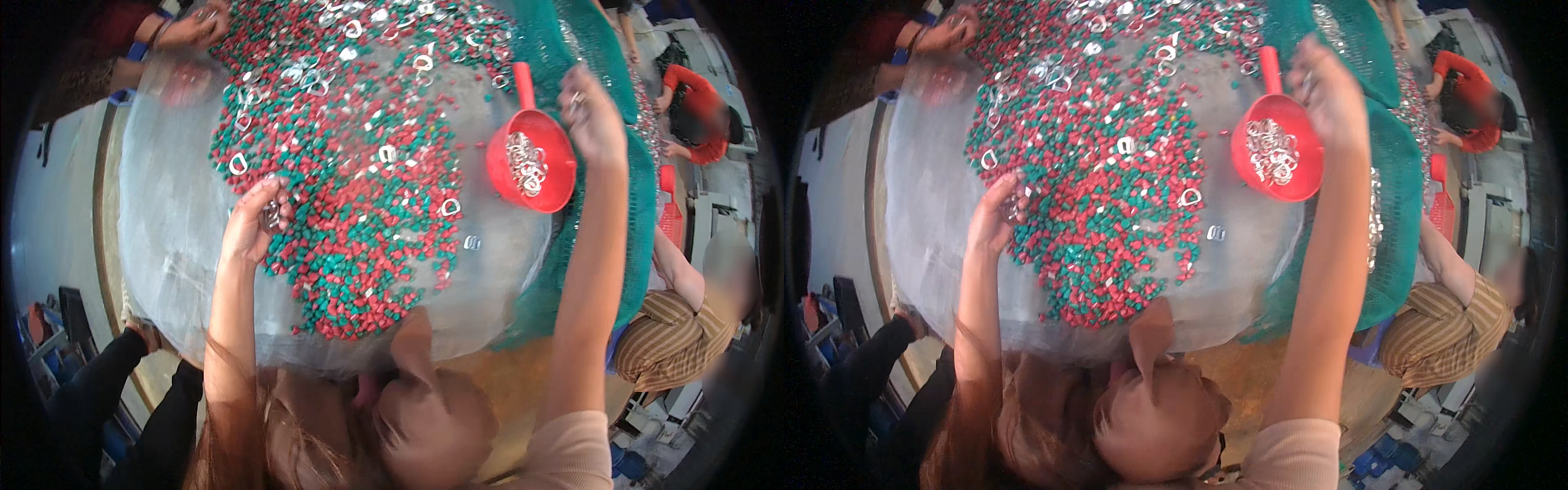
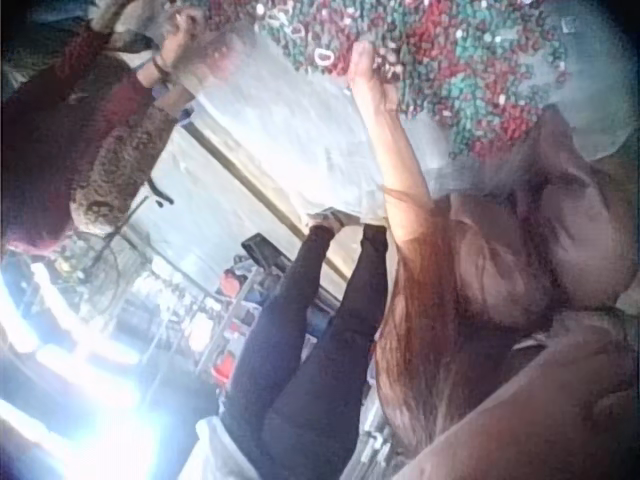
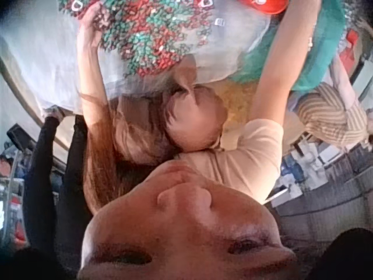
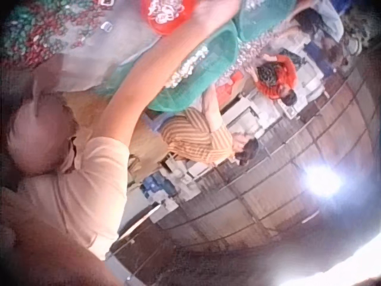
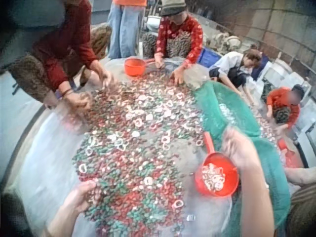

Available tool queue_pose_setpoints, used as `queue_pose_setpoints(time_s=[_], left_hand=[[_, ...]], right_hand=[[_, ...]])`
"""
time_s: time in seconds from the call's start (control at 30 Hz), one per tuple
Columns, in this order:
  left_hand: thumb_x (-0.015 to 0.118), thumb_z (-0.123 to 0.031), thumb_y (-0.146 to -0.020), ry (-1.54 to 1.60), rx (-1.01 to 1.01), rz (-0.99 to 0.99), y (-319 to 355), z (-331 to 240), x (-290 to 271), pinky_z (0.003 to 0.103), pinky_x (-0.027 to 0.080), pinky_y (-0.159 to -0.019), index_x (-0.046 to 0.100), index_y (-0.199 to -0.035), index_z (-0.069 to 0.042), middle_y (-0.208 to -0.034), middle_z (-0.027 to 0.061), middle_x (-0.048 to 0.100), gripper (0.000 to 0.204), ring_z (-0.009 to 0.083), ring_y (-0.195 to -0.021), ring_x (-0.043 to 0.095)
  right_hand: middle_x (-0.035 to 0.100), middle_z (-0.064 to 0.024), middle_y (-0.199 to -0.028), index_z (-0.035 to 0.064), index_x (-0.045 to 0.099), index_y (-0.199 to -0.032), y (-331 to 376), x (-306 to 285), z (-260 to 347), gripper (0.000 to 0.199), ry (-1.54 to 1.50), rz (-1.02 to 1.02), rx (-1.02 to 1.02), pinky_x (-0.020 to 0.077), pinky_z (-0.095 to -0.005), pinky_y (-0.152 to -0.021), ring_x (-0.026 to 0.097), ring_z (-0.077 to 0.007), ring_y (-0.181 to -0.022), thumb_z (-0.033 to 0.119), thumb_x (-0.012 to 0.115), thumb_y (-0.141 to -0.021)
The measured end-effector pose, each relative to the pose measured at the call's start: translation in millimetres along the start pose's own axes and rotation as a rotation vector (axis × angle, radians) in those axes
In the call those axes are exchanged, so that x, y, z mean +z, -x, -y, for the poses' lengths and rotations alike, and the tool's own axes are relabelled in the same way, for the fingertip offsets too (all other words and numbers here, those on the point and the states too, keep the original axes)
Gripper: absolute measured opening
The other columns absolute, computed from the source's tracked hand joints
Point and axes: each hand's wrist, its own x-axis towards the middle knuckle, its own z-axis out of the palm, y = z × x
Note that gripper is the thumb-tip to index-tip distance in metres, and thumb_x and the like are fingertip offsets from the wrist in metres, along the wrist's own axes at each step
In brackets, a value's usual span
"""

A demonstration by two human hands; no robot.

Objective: The person sits at a table and sorts small red and green plastic pieces and silver metal rings by hand. They pick up handfuls of items, separate the rings from the plastic pieces, and place the sorted rings into a red scoop and green baskets.

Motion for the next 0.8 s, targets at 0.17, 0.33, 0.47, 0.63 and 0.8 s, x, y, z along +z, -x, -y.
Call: queue_pose_setpoints(time_s=[0.17,0.33,0.47,0.63,0.8], left_hand=[[0.058,-0.015,-0.09,-0.482,0.17,-0.199,-3,3,-40,0.022,0.043,-0.051,0.064,-0.099,0.0,-0.072,-0.0006,0.057,0.019,0.0059,-0.06,0.052],[0.066,-0.021,-0.084,-1.084,0.288,-0.316,5,12,-42,0.025,0.048,-0.057,0.067,-0.101,-0.006,-0.073,0.002,0.061,0.022,0.0085,-0.064,0.056],[0.072,-0.019,-0.076,-1.348,0.545,-0.424,-2,25,-21,0.035,0.048,-0.067,0.066,-0.099,-0.007,-0.076,0.0086,0.06,0.027,0.0221,-0.072,0.061],[0.067,-0.018,-0.076,-1.33,0.295,-0.223,-11,13,-27,0.039,0.049,-0.07,0.061,-0.095,-0.007,-0.091,0.0101,0.062,0.023,0.0256,-0.081,0.063],[0.063,-0.011,-0.082,-0.355,0.063,0.101,-8,0,-46,0.029,0.048,-0.064,0.055,-0.098,-0.008,-0.089,0.0025,0.062,0.019,0.0141,-0.078,0.06]], right_hand=[[0.061,-0.0042,-0.071,0.004,0.064,-0.101,114,19,-134,0.02,0.513,0.022,0.329,0.042,-0.0256,-0.049,0.056,-0.0099,-0.062,0.02,0.061,-0.089],[0.069,-0.011,-0.077,-0.0012,0.066,-0.09,146,47,-165,0.025,1.083,-0.108,0.319,0.049,-0.0318,-0.064,0.065,-0.0161,-0.067,0.023,0.068,-0.083],[0.065,-0.0032,-0.067,0.001,0.065,-0.081,135,41,-162,0.014,0.693,-0.063,0.258,0.0437,-0.0244,-0.055,0.057,-0.011,-0.056,0.014,0.071,-0.08],[0.058,-0.0101,-0.097,0.0024,0.054,-0.089,131,54,-143,0.015,-0.445,0.294,0.276,0.0401,-0.0245,-0.052,0.057,-0.0162,-0.08,0.015,0.06,-0.082],[0.06,-0.0097,-0.092,0.0021,0.052,-0.101,106,135,-151,0.033,-0.504,0.477,0.439,0.0415,-0.0267,-0.053,0.059,-0.0189,-0.073,0.021,0.066,-0.078]])
